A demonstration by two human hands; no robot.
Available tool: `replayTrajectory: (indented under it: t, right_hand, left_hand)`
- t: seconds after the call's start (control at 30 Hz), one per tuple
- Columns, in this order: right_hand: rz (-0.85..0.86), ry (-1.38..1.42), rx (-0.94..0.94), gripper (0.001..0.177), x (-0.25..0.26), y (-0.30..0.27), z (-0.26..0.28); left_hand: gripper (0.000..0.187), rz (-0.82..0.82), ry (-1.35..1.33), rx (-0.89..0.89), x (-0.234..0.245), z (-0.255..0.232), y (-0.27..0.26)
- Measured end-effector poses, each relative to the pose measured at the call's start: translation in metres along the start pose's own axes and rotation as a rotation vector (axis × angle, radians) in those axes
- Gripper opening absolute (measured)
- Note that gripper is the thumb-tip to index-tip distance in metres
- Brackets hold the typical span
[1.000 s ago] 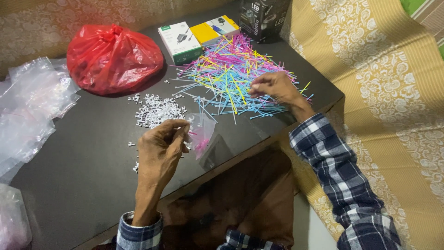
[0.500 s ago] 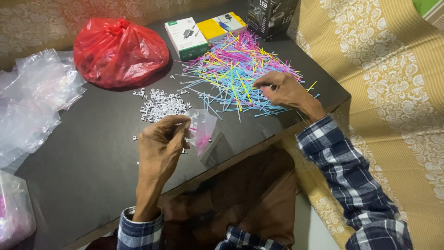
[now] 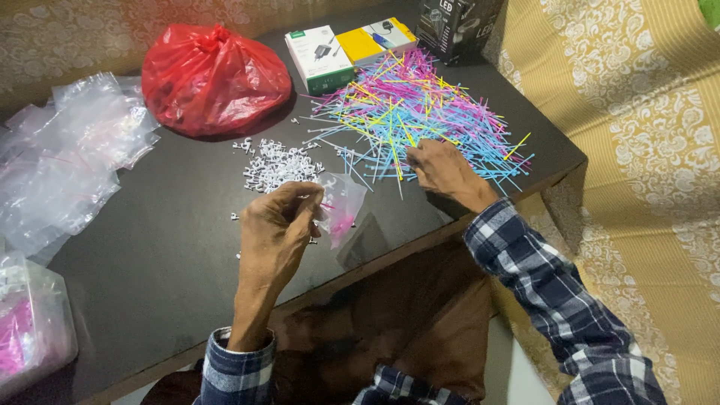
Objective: The person sorts small white plastic tags and colorful cable ties by hand, placing them into small plastic bags on a table.
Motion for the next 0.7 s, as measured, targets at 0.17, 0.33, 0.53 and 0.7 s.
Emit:
replayTrajectory:
  t: [0.17, 0.33, 0.53, 0.7]
  right_hand:
    - [-0.117, 0.232, 0.091, 0.015, 0.009, 0.003, -0.038]
    - [-0.094, 0.666, -0.113, 0.013, 0.067, -0.003, -0.029]
    - [-0.112, 0.930, -0.096, 0.019, 0.125, -0.007, 0.001]
    - [-0.054, 0.689, 0.162, 0.049, 0.206, -0.012, 0.063]
  left_hand:
    - [0.014, -0.019, 0.017, 0.005, 0.002, 0.002, 0.003]
    - [0.014, 0.000, 0.010, -0.020, -0.001, 0.006, 0.005]
    - [0.013, -0.009, -0.004, -0.015, -0.002, 0.008, 0.008]
    - [0.012, 0.048, 0.030, -0.110, -0.003, 0.004, 0.011]
Point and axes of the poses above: each hand's wrist, its own y-axis towards the middle knuckle, its own x-axis out of the back of the hand, z = x × y, the point moved 6 cm from there along y, towards the middle knuckle, and after that the axes turned 4 degrees about -y, right-handed, at the moved point
